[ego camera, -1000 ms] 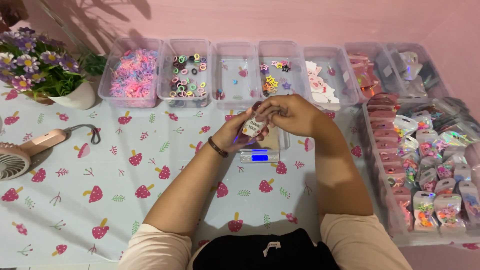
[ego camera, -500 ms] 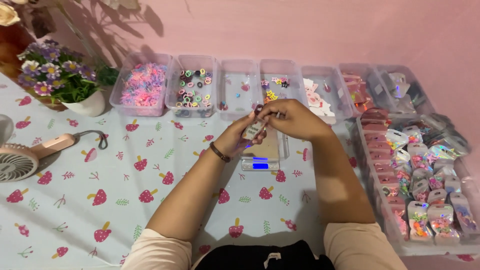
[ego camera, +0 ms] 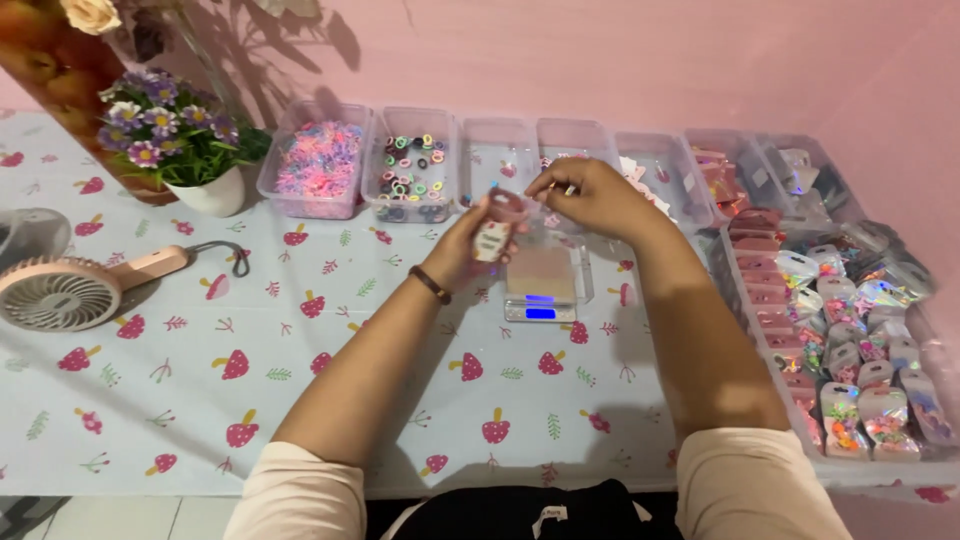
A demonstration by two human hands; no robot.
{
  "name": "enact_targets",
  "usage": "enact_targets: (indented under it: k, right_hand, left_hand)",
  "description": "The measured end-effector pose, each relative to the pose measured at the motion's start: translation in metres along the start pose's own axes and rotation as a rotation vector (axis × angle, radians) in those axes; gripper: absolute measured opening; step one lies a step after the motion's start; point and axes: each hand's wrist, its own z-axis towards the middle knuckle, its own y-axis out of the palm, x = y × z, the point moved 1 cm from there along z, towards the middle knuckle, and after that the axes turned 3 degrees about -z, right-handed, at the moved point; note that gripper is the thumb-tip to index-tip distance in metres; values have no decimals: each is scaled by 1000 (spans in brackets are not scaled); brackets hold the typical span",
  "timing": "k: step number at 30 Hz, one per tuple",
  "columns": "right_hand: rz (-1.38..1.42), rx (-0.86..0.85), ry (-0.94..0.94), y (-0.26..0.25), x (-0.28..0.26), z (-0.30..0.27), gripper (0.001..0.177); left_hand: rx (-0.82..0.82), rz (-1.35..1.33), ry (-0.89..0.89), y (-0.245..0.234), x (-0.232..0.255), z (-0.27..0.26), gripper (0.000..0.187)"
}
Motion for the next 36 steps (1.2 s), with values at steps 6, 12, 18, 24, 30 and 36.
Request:
enact_targets:
  k: [6,12,18,24,30,36]
  right_hand:
    - [-26,-61,16,19,-22,51,17]
    - [-267,-198,-71,84,0,148,11]
    - [-421,-260,-107,161,20,232,18]
    - [-489,-294,-97,219,50,299,34]
    - [-687,-394,-52,252,45,320,73]
    - [-822,-458,-32,292,61,332,71]
  left_hand:
    - [293,46,-17,-97,11,-18,64]
    - [403,-17,30,-150,12,-22,69]
    - [421,-163,85,-165,10,-38,77]
    - [371,-192,95,-180,-12,-24,79]
    - [389,-213,64,-168,-10,-28,73]
    - [425,-173,67,-145,9,-42,63]
